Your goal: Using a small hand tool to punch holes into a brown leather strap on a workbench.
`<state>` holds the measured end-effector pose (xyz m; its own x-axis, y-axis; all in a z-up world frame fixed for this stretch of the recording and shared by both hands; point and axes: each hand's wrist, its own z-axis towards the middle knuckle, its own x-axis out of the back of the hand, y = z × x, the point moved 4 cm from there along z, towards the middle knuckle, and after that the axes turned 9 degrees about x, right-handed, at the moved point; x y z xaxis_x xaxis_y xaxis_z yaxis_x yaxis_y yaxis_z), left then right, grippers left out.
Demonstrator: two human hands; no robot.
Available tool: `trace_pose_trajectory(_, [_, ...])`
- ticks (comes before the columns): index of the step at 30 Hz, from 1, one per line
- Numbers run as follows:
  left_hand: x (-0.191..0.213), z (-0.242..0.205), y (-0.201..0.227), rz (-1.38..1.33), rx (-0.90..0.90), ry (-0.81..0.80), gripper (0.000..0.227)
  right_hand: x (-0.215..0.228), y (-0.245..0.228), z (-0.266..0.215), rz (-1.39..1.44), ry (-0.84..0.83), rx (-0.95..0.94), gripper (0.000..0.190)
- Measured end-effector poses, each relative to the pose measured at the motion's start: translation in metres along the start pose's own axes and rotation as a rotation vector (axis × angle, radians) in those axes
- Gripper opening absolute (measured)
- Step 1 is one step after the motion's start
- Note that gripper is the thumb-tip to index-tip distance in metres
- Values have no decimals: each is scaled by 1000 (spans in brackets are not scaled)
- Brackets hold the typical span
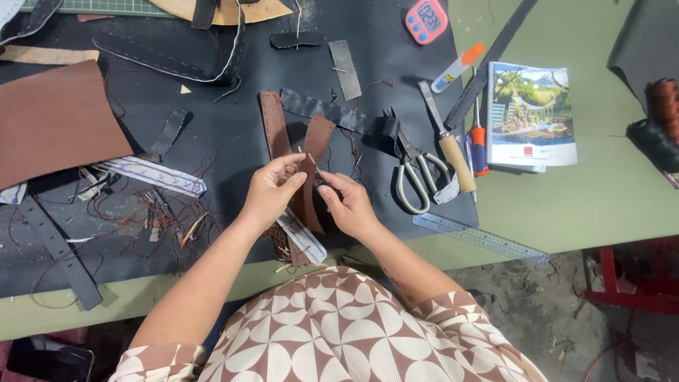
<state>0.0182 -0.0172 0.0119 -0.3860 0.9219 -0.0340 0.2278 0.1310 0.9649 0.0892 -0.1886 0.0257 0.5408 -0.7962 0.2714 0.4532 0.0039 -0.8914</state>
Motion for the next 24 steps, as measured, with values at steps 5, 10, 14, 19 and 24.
trace_pose_trajectory(5, [-10, 7, 4, 116, -50, -83, 27, 22, 6, -5, -14, 121, 45, 29])
trace_pose_trajectory(10, [-16, 1, 34, 191, -98, -128, 19, 57, 1, -1, -115, 191, 117, 33])
trace_pose_trajectory(14, [4, 0, 35, 273, -169, -82, 15, 50, -5, 0, -135, 168, 115, 32])
trace_pose_trajectory(19, [51, -8, 37, 390, -86, 4, 15, 9, 23, -9, 37, 111, 29, 31])
trace_pose_trajectory(24, [85, -13, 30, 800, -152, 176, 14, -24, 45, -10, 211, 21, -175, 36])
